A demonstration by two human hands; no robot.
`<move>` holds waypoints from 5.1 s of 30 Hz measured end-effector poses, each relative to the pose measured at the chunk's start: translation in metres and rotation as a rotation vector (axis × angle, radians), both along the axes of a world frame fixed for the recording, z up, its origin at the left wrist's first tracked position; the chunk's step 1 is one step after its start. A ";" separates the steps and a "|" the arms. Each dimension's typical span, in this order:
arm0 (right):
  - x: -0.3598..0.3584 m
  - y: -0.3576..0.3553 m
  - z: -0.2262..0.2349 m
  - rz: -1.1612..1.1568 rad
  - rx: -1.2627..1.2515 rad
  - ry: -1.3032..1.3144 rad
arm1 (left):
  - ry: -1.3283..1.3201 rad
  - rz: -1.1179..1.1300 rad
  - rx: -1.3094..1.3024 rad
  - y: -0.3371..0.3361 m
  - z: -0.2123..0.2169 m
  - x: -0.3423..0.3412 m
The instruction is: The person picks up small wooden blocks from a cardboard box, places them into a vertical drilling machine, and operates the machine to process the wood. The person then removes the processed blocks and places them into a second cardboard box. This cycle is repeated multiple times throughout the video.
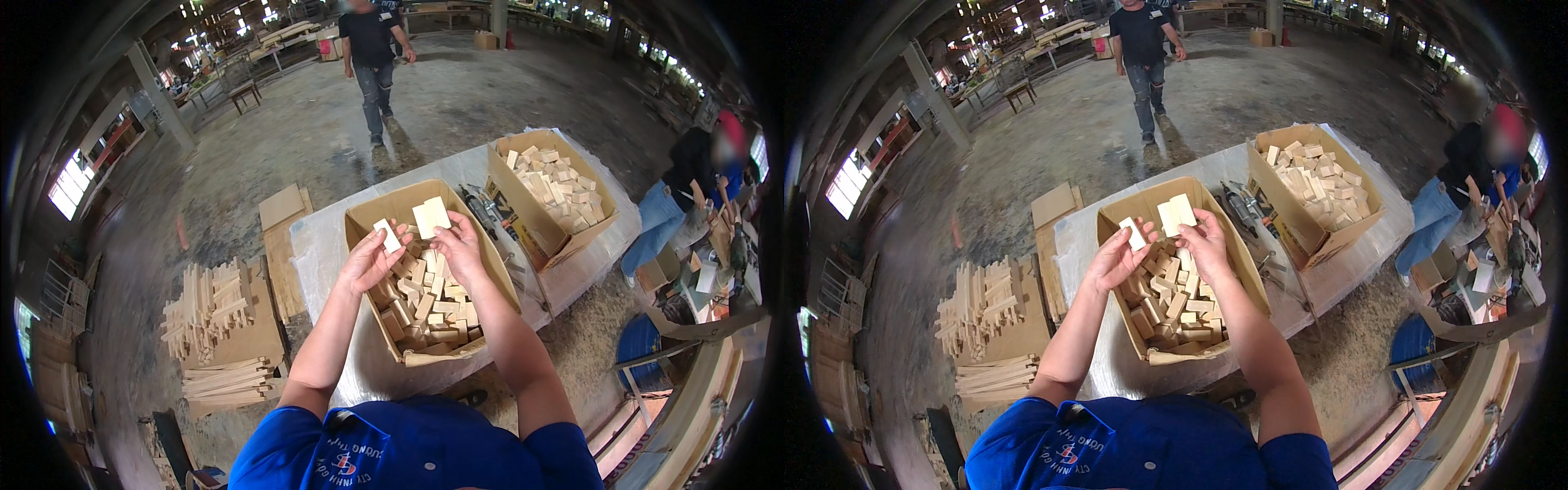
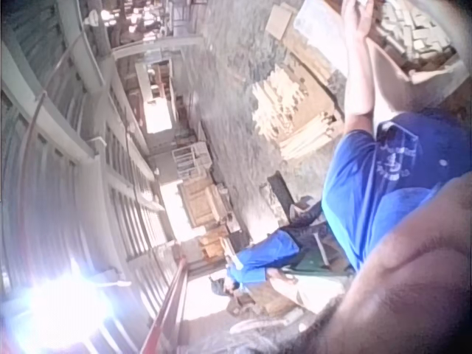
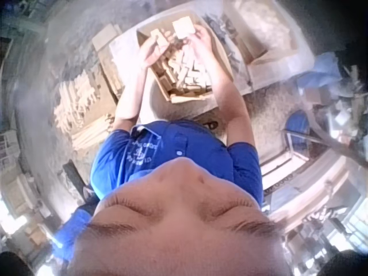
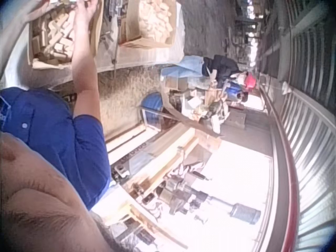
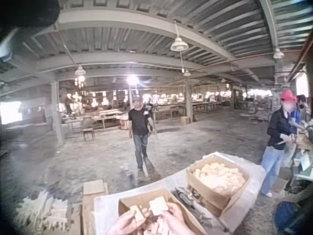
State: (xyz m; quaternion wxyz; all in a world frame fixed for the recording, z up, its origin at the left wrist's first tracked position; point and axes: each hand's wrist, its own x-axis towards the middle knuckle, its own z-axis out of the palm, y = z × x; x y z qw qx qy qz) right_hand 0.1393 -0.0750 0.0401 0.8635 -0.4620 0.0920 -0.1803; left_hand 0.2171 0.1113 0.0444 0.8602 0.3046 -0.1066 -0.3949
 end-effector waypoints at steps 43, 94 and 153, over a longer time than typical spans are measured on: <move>0.002 0.006 -0.011 -0.032 -0.362 -0.167 | -0.092 0.043 0.094 -0.028 0.004 -0.011; -0.030 0.023 0.002 0.180 -1.590 -0.003 | -0.118 -0.036 0.512 -0.026 -0.003 -0.018; -0.022 0.017 -0.003 -0.291 -1.692 0.146 | -0.442 0.145 0.545 -0.029 -0.022 -0.016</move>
